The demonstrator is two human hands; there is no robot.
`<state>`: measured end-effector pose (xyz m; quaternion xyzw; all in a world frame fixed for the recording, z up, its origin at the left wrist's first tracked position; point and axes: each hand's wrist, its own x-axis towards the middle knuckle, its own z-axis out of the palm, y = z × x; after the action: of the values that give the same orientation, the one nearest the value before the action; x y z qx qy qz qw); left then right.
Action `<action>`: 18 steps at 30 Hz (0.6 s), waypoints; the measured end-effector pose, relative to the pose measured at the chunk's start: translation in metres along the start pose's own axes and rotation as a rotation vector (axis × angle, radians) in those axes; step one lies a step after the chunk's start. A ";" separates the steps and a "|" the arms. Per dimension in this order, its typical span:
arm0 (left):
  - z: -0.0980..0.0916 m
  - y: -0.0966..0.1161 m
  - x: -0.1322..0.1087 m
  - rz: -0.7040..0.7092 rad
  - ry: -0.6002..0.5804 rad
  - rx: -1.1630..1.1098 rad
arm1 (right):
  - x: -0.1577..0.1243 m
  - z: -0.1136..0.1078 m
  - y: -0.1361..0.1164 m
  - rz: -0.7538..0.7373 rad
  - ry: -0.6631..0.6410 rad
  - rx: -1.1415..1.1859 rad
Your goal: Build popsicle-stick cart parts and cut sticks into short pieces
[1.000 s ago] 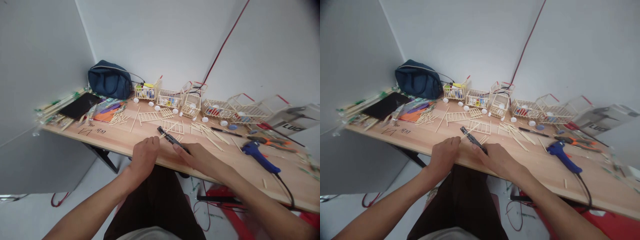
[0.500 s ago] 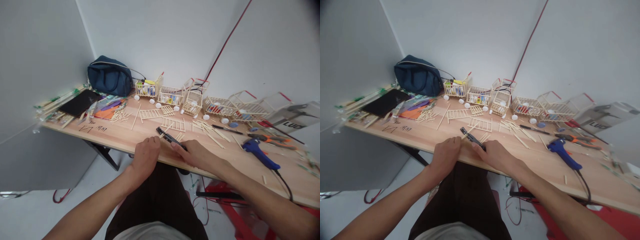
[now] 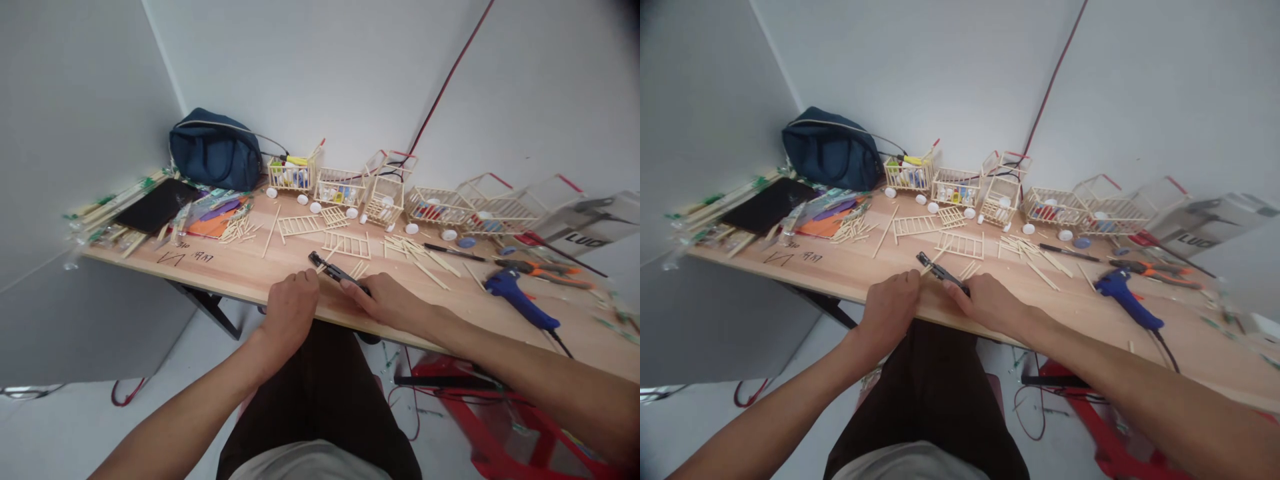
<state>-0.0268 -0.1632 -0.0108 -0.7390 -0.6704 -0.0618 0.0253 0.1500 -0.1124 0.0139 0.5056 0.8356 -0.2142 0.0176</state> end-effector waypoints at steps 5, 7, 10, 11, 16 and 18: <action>0.002 -0.002 -0.002 0.007 0.003 0.026 | 0.001 0.000 0.001 -0.033 -0.004 -0.002; 0.001 -0.003 -0.002 -0.002 -0.004 0.035 | 0.001 0.000 0.001 -0.047 0.004 -0.011; -0.001 -0.003 -0.004 -0.005 -0.015 0.028 | 0.002 0.001 0.002 -0.061 0.012 -0.015; -0.002 -0.003 -0.004 -0.003 -0.018 0.023 | 0.002 0.001 0.002 -0.063 0.012 -0.013; -0.003 -0.003 -0.005 -0.018 -0.037 0.017 | 0.002 0.002 0.003 -0.058 0.002 -0.013; -0.003 -0.003 -0.005 -0.026 -0.044 0.017 | 0.002 0.002 0.003 -0.050 0.003 -0.022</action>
<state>-0.0304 -0.1687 -0.0088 -0.7310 -0.6810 -0.0402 0.0162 0.1512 -0.1106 0.0111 0.4847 0.8503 -0.2047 0.0163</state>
